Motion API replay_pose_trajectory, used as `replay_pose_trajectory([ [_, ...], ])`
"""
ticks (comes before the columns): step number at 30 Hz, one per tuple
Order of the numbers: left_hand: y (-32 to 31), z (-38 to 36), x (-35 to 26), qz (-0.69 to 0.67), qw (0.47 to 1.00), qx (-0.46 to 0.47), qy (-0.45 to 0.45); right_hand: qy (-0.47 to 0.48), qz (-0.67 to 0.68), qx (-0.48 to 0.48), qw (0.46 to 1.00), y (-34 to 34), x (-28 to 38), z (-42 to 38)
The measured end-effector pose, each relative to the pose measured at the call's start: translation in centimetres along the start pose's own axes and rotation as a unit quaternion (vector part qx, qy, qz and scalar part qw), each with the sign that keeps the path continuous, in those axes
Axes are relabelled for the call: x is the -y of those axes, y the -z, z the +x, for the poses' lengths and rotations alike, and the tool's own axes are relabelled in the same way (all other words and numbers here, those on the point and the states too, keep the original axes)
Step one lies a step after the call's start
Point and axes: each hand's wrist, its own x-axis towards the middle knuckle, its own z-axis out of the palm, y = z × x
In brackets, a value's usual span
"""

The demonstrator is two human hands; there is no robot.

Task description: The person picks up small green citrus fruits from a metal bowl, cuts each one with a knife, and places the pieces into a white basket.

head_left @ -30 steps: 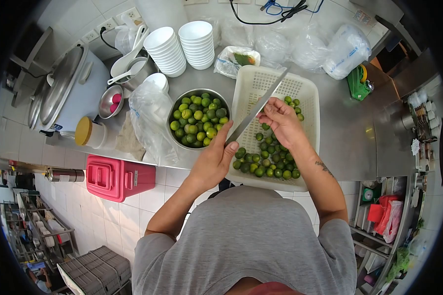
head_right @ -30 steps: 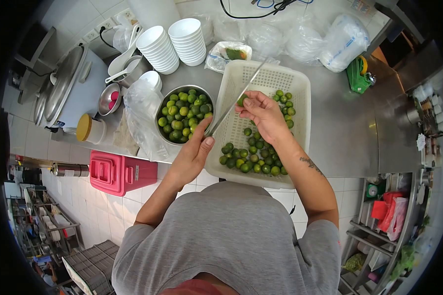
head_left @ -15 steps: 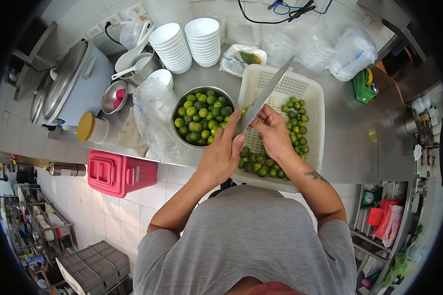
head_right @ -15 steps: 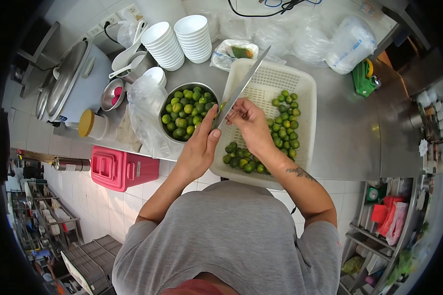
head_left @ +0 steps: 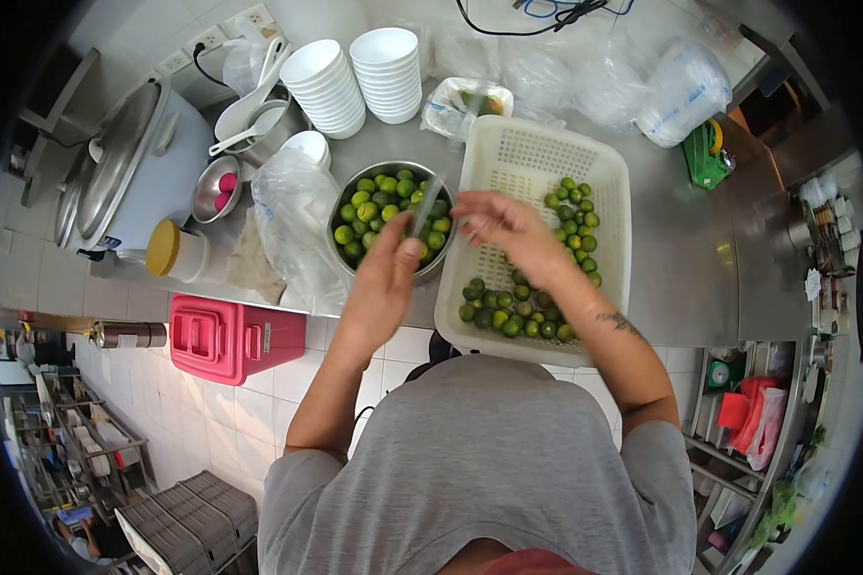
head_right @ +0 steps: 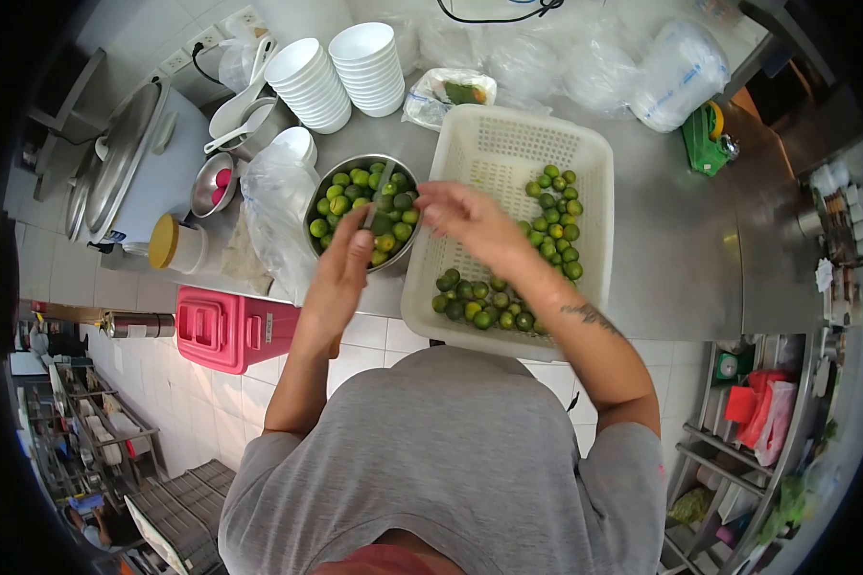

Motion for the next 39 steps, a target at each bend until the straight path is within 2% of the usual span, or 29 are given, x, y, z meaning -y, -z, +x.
replay_pose_trajectory([
  [3, 2.3, 0.0, 1.6, 0.008, 0.999, -0.045, 0.028, 0.008, -0.221, -0.027, 0.975, 6.1, -1.5, 1.3],
  [6, 3.1, -0.1, 2.7, 0.005, 0.996, -0.079, 0.038, -0.036, -0.450, 0.032, 0.892, 8.5, -2.6, 1.1],
  [9, 3.1, -0.4, 2.1, -0.001, 0.996, -0.086, 0.031, 0.068, -0.537, 0.104, 0.834, 10.1, -6.5, 0.8],
  [12, 2.5, -0.4, 2.2, 0.011, 0.996, -0.085, 0.002, 0.039, -0.555, 0.116, 0.823, 9.6, -6.6, 1.0],
  [15, 1.5, -0.8, 1.0, 0.004, 0.999, -0.045, -0.003, -0.027, -0.325, 0.012, 0.945, 7.7, -4.9, 0.8],
  [16, 1.4, -0.9, 0.7, -0.002, 1.000, -0.018, 0.002, -0.047, -0.189, -0.008, 0.981, 7.0, -3.9, 0.6],
  [18, 0.7, -1.0, 0.6, -0.006, 1.000, 0.019, -0.009, -0.083, 0.093, -0.045, 0.991, 5.3, -1.6, 0.2],
  [20, -0.1, -1.1, 0.9, 0.012, 0.998, 0.044, -0.031, -0.020, 0.106, -0.028, 0.994, 4.7, -1.1, -0.1],
  [22, -0.9, -0.8, 2.1, 0.062, 0.990, 0.049, -0.114, 0.019, 0.128, -0.027, 0.991, 4.2, -1.3, -0.1],
  [25, -1.0, -1.3, 0.1, 0.048, 0.992, 0.112, -0.030, 0.040, 0.160, -0.053, 0.985, 3.3, -1.7, 0.1],
  [26, -1.1, -1.3, 0.2, 0.079, 0.989, 0.109, -0.053, 0.044, 0.161, -0.065, 0.984, 2.9, -1.6, 0.1],
  [30, -1.2, -1.5, -0.2, 0.100, 0.988, 0.116, -0.035, 0.056, 0.153, -0.073, 0.984, 2.5, -1.7, 0.4],
  [33, -1.4, -1.5, -0.3, 0.109, 0.988, 0.103, -0.044, 0.041, 0.076, -0.069, 0.994, 1.5, -1.1, 0.1],
  [39, -1.5, -0.9, -0.8, 0.127, 0.987, 0.075, -0.056, 0.037, 0.050, -0.019, 0.998, -0.6, -0.7, 0.0],
])
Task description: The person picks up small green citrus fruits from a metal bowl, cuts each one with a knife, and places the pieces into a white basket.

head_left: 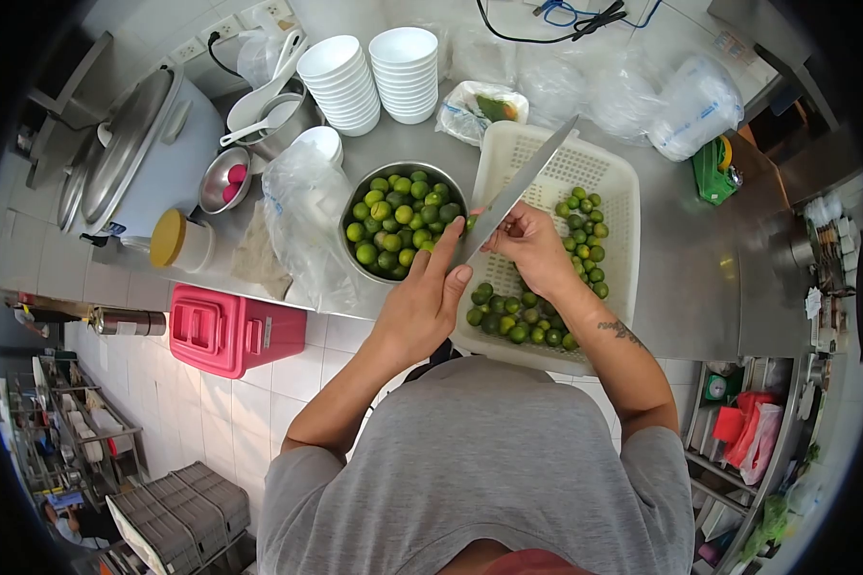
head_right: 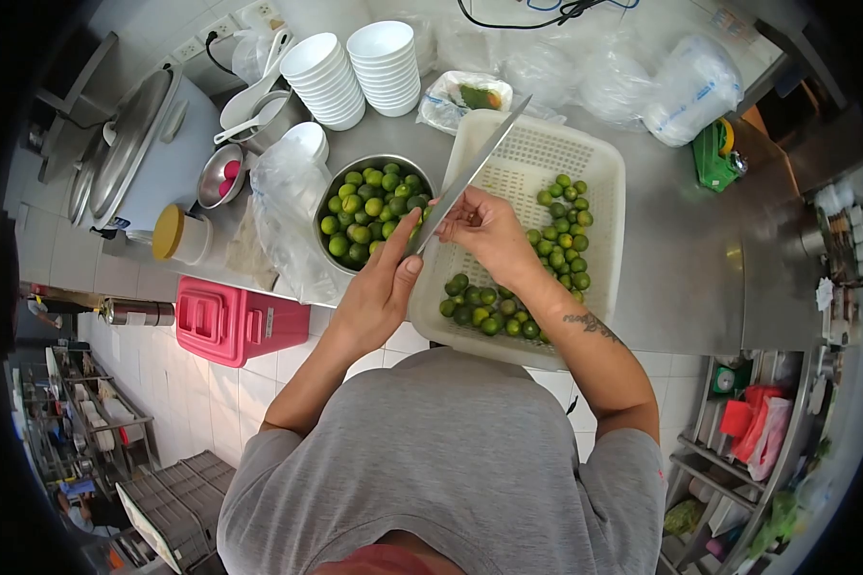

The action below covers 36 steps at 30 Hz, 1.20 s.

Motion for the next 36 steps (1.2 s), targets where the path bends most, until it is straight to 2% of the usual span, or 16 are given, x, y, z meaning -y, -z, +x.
replay_pose_trajectory([
  [5, -0.4, 0.5, 0.7, -0.038, 0.997, -0.045, -0.053, -0.012, -0.009, 0.022, 1.000, -0.2, 0.2, 0.4],
  [8, -0.3, 0.8, 0.5, -0.087, 0.995, -0.038, -0.020, -0.034, 0.016, 0.039, 0.999, -0.8, -0.4, 0.4],
  [11, -0.6, 1.3, 0.9, -0.072, 0.996, -0.052, -0.009, -0.051, 0.031, 0.068, 0.996, -0.8, -0.8, 0.4],
  [14, -0.3, 1.3, 1.0, -0.120, 0.991, -0.049, -0.025, -0.079, 0.040, 0.106, 0.990, -0.4, 0.1, 0.6],
  [15, 0.1, 1.2, 0.9, -0.124, 0.991, -0.044, 0.003, -0.091, 0.045, 0.118, 0.988, 0.0, 0.5, 0.7],
  [17, 1.2, 1.0, 0.7, -0.129, 0.989, -0.031, 0.061, -0.054, -0.113, 0.110, 0.986, 1.2, 0.6, 0.6],
  [18, 1.5, 0.8, 1.1, -0.125, 0.988, -0.054, 0.071, -0.035, -0.192, 0.104, 0.975, 2.1, 0.7, 0.5],
  [19, 1.9, 0.7, 1.5, -0.120, 0.987, -0.077, 0.080, -0.044, -0.340, 0.151, 0.927, 3.1, 1.2, 0.2],
  [22, 3.0, 0.4, 3.4, -0.115, 0.980, -0.134, 0.089, -0.005, -0.499, 0.266, 0.825, 5.4, -2.6, -1.7],
  [25, 3.7, 0.5, 5.5, -0.100, 0.978, -0.154, 0.105, 0.044, -0.565, 0.296, 0.769, 5.7, -5.0, -3.4],
  [28, 3.3, 0.3, 5.5, -0.079, 0.976, -0.183, 0.085, -0.061, -0.535, 0.289, 0.792, 4.6, -2.7, -3.4],
  [31, 2.6, 0.1, 4.0, -0.083, 0.980, -0.171, 0.065, -0.002, -0.511, 0.237, 0.827, 5.3, -4.2, -3.8],
  [34, 1.9, -0.4, 2.3, -0.110, 0.987, -0.109, 0.049, -0.058, -0.325, 0.155, 0.931, 4.9, -2.8, -3.2],
  [36, 1.5, -0.6, 1.8, -0.111, 0.992, -0.049, 0.032, -0.130, -0.157, 0.120, 0.972, 4.4, -2.2, -3.2],
])
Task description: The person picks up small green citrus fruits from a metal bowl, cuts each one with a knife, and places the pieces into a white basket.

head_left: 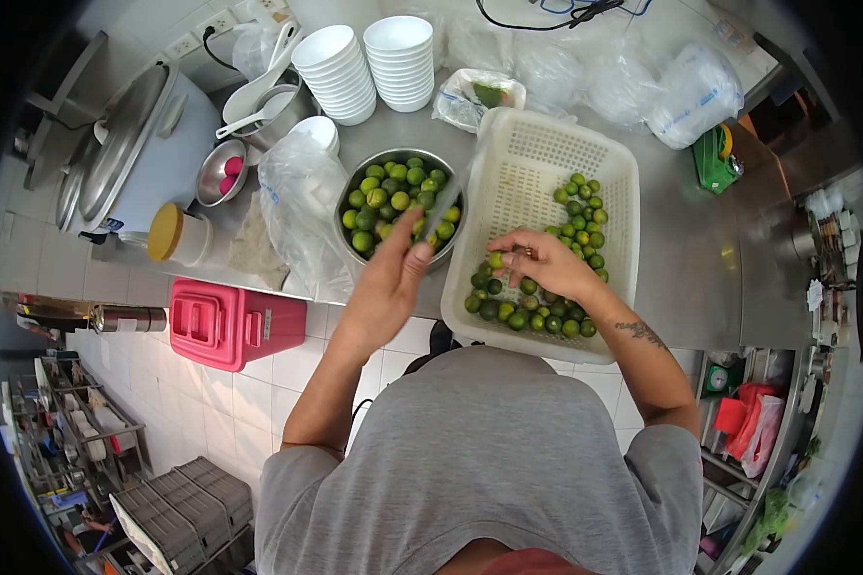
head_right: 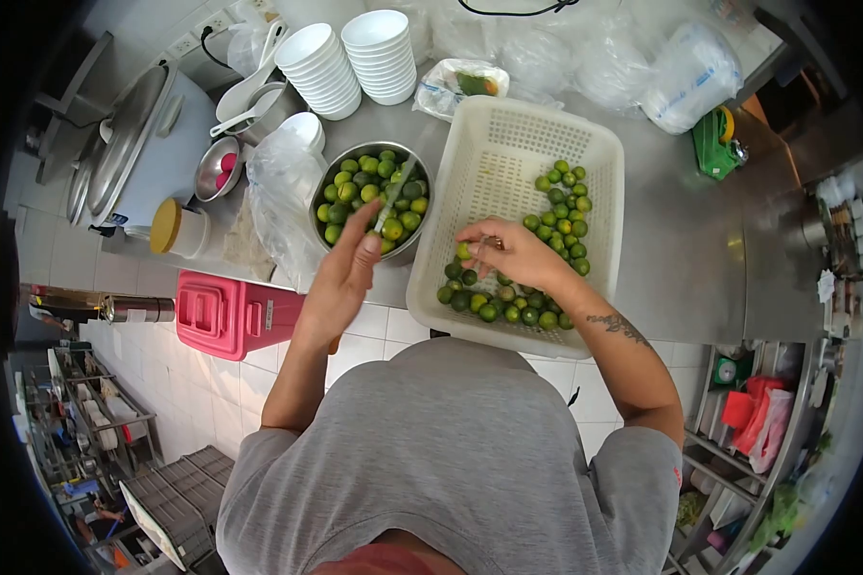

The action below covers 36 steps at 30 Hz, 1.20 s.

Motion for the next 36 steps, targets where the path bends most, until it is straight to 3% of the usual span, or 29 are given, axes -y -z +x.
replay_pose_trajectory([
  [2, -0.6, -0.2, -0.2, 0.010, 0.999, 0.045, -0.025, -0.021, 0.134, -0.019, 0.991, -0.3, 1.0, -0.3],
  [4, -1.4, -0.6, -0.2, -0.003, 0.996, 0.069, -0.058, 0.044, 0.183, -0.060, 0.980, -0.3, 1.0, -0.1],
  [5, -1.5, -0.7, -0.4, 0.020, 0.995, 0.096, -0.031, 0.077, 0.208, -0.080, 0.972, -0.4, 1.0, 0.0],
  [8, -2.3, -0.9, -0.2, 0.059, 0.993, 0.096, -0.036, 0.096, 0.308, -0.109, 0.940, -0.7, 1.4, 0.2],
  [14, -2.8, -1.4, -0.5, 0.085, 0.990, 0.096, -0.053, 0.120, 0.280, -0.136, 0.943, -1.1, 1.3, 0.4],
  [20, -3.1, -1.6, -1.5, 0.095, 0.991, 0.082, -0.041, 0.109, 0.167, -0.146, 0.969, -2.3, 1.9, 0.6],
  [26, -3.4, -0.6, -1.3, 0.069, 0.992, 0.065, -0.087, 0.111, 0.164, -0.111, 0.974, -3.4, 2.2, 0.6],
  [32, -3.7, 0.0, -1.4, 0.055, 0.996, 0.060, -0.041, 0.102, 0.191, -0.061, 0.974, -3.8, 1.7, 0.8],
  [35, -3.4, 0.2, -1.1, -0.019, 0.994, 0.060, -0.091, 0.070, 0.208, -0.049, 0.975, -3.5, 2.8, 0.2],
  [36, -3.2, 0.4, -0.8, -0.004, 0.996, 0.047, -0.081, 0.070, 0.105, -0.048, 0.991, -3.2, 2.6, 0.1],
])
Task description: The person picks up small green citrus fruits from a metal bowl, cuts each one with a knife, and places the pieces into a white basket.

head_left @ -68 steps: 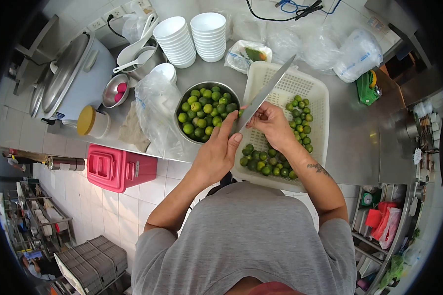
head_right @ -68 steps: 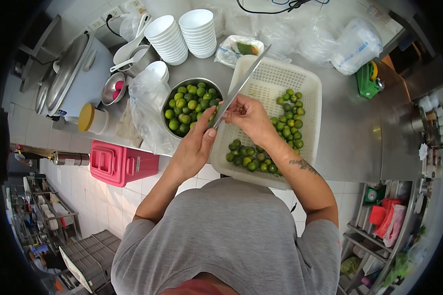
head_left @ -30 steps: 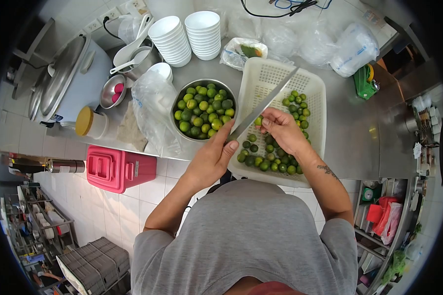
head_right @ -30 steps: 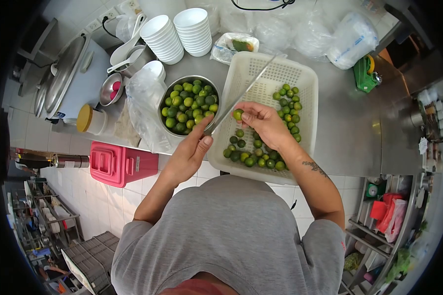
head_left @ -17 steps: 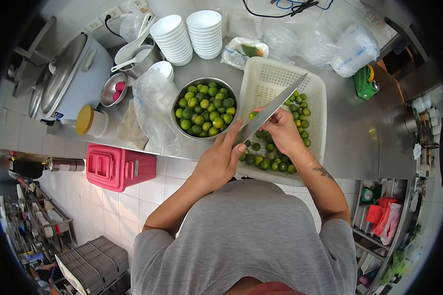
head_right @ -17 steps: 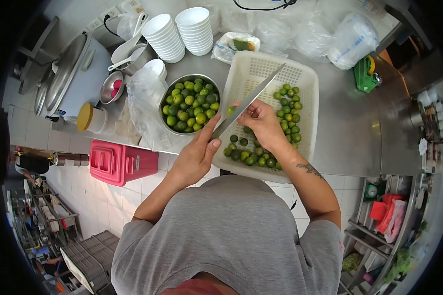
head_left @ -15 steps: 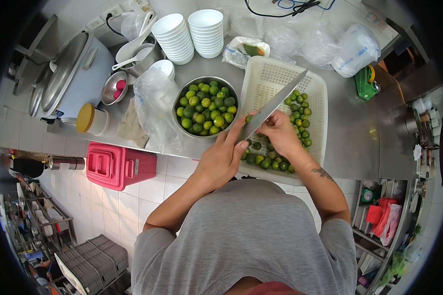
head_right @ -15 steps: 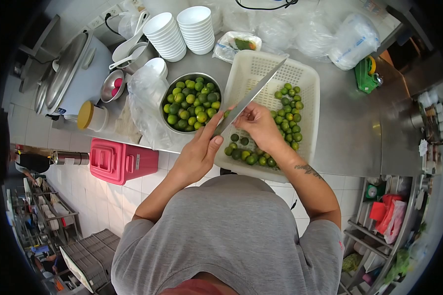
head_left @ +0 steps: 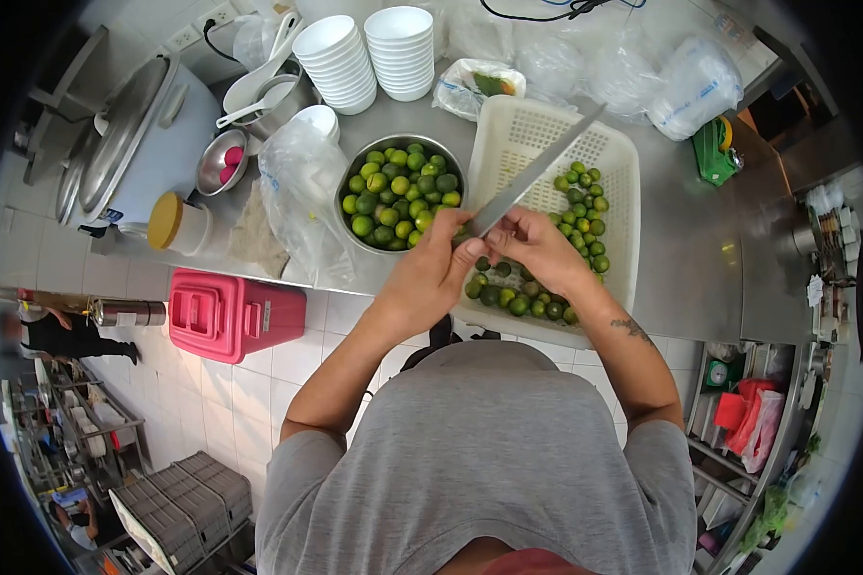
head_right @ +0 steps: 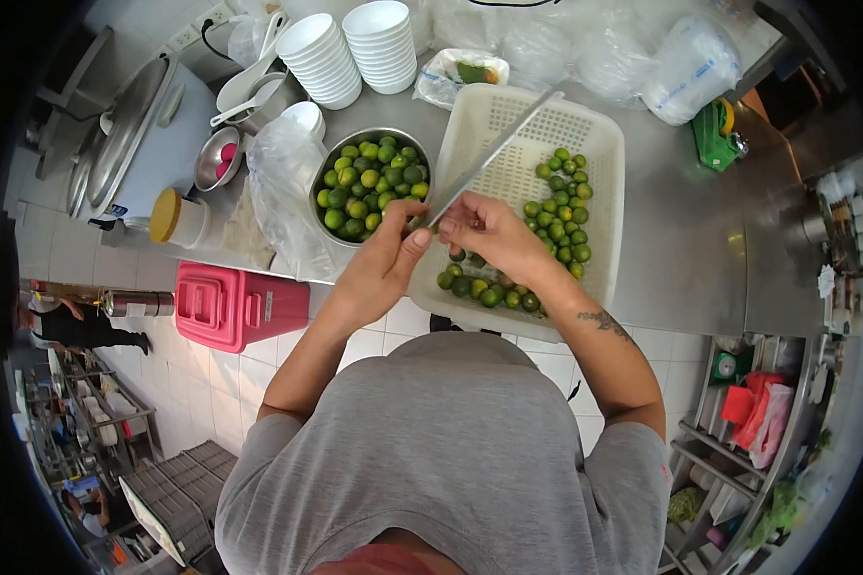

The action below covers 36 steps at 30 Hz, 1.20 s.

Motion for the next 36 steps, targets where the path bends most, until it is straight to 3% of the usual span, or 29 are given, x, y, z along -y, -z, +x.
replay_pose_trajectory([
  [2, 0.7, 0.3, 0.6, 0.031, 0.999, -0.025, 0.018, 0.008, -0.206, 0.015, 0.978, 1.3, -0.4, -0.6],
  [5, 2.4, 0.9, 1.2, 0.023, 0.994, -0.087, 0.056, -0.067, -0.431, 0.150, 0.887, 1.7, -0.9, -1.8],
  [8, 3.7, 1.2, 1.7, 0.025, 0.989, -0.126, 0.075, -0.076, -0.436, 0.170, 0.880, 1.7, -2.7, -2.1],
  [11, 3.7, 0.9, 1.6, 0.016, 0.987, -0.140, 0.079, -0.106, -0.400, 0.174, 0.893, 2.3, -3.1, -1.8],
  [15, 3.2, -0.2, 0.7, -0.026, 0.991, -0.106, 0.078, -0.116, -0.110, 0.069, 0.985, 4.1, -1.9, -1.4],
  [18, 2.4, -0.9, -0.1, -0.057, 0.994, -0.059, 0.072, -0.068, 0.196, -0.014, 0.978, 4.1, -0.3, -1.4],
  [19, 2.2, -1.1, -0.1, -0.062, 0.995, -0.043, 0.067, -0.057, 0.237, 0.005, 0.970, 4.4, -0.4, -1.1],
  [25, 0.5, -2.1, -0.1, -0.054, 0.996, 0.042, 0.054, 0.001, 0.247, -0.017, 0.969, 3.4, -0.8, -0.7],
  [31, -0.6, -2.8, 0.5, 0.073, 0.997, 0.027, 0.009, 0.052, 0.237, -0.133, 0.961, 1.0, 0.0, -0.5],
  [34, -0.5, -3.0, -0.5, 0.089, 0.994, 0.035, 0.045, 0.087, 0.211, -0.171, 0.959, -0.1, 0.0, -0.3],
  [36, -0.6, -2.8, -0.6, 0.101, 0.995, 0.017, 0.018, 0.090, 0.175, -0.178, 0.964, -0.9, 0.4, -0.2],
])
